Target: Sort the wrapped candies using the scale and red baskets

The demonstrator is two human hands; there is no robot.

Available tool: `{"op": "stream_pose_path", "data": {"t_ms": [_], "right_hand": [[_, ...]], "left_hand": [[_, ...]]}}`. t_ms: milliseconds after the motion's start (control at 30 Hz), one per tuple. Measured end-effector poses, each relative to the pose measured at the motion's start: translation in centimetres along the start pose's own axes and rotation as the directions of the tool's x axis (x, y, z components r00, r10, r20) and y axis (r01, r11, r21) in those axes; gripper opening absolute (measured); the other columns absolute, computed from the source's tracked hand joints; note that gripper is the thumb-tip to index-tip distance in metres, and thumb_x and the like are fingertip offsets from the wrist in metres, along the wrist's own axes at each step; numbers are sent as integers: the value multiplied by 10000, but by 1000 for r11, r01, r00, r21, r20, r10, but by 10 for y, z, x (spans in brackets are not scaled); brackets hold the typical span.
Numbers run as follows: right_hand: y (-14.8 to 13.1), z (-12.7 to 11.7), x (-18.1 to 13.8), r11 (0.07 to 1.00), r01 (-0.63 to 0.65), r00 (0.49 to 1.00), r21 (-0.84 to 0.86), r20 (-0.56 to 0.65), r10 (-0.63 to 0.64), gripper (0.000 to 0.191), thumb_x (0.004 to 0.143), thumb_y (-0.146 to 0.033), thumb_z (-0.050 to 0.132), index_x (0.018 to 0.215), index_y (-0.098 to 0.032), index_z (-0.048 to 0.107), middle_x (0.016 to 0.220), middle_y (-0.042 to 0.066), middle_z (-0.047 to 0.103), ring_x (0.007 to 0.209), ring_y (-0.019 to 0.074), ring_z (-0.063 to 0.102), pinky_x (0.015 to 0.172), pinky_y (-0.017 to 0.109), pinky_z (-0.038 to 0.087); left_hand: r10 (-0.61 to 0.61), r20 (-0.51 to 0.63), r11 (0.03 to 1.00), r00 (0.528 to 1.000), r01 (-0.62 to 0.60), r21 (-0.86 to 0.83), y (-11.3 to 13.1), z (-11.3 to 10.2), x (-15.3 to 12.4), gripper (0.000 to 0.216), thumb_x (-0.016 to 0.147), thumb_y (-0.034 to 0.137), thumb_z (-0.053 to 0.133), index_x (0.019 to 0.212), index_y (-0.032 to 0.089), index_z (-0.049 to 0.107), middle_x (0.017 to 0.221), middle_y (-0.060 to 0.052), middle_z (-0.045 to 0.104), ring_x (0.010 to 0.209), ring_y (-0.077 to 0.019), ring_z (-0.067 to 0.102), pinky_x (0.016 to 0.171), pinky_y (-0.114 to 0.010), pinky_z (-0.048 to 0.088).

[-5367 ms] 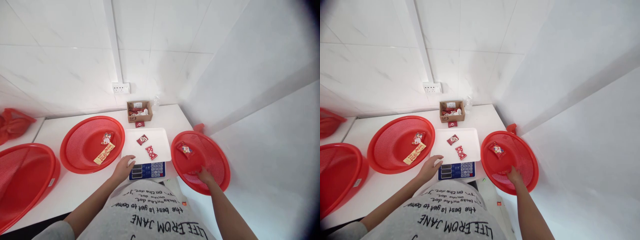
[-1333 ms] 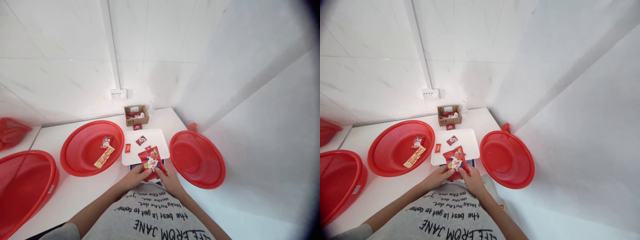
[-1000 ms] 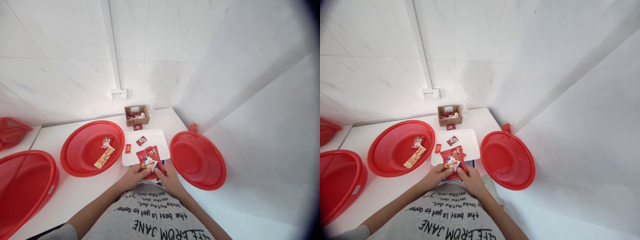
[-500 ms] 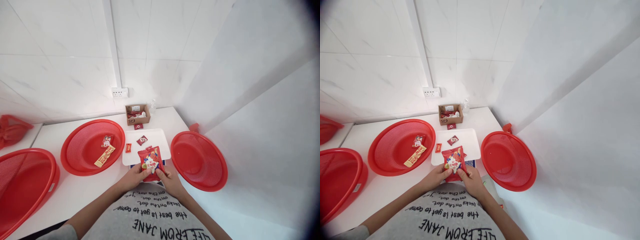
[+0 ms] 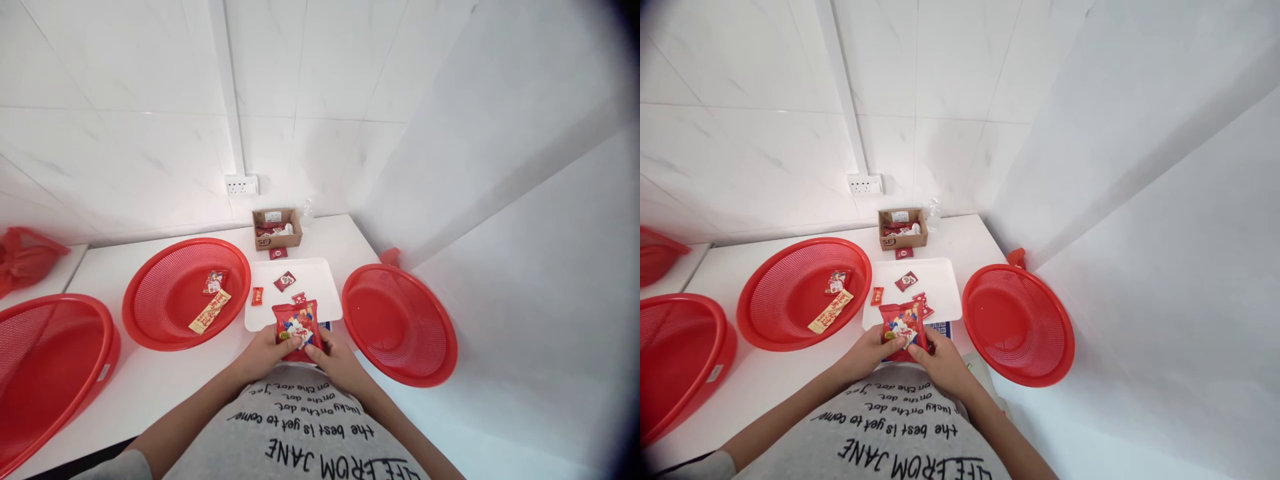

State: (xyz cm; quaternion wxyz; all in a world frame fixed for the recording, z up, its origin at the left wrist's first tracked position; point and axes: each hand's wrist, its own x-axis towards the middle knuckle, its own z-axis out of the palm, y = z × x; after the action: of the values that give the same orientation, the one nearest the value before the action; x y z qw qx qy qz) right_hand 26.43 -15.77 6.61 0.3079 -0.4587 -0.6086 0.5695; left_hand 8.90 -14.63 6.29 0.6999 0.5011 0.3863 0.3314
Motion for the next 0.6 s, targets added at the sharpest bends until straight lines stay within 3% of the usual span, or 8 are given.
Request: {"op": "stream_pose_path", "data": {"t_ms": [133,300,467,600], "right_hand": [[2,-4,1,999,-39,999,2,3,39,394,804,-470,503,1046,-173,595,1017,68,648,934,212,581,825,341,447],[12,0,1,992,-108,988,-60,-120,100,426,800,-528,466,932,-160,635,918,69,678,840,219,603,749,329,465],[12,3,1,993,-65,981,-102,-187,45,415,807,-514,457,908,-160,651,885,69,683,817,222,605,736,318,461],[13,2,2,995,-90,984,-40,-155,83,406,797,-514,477,917,-166,647,901,61,681,838,219,606,746,316,462]], "left_hand": [[-2,17,996,1000,0,94,0,3,1,401,739,446,604,995,137,626,952,-70,678,902,-237,593,824,-334,444],[-51,45,985,998,43,166,-2,4,3,460,754,481,570,1071,148,595,992,-64,668,926,-232,582,820,-324,440],[-51,112,980,992,28,198,-9,2,4,468,792,501,508,1088,151,603,1018,-60,661,951,-227,573,863,-319,413],[-49,50,980,998,38,197,-10,1,5,448,797,502,497,1028,140,626,969,-55,670,927,-225,576,845,-316,417]]}}
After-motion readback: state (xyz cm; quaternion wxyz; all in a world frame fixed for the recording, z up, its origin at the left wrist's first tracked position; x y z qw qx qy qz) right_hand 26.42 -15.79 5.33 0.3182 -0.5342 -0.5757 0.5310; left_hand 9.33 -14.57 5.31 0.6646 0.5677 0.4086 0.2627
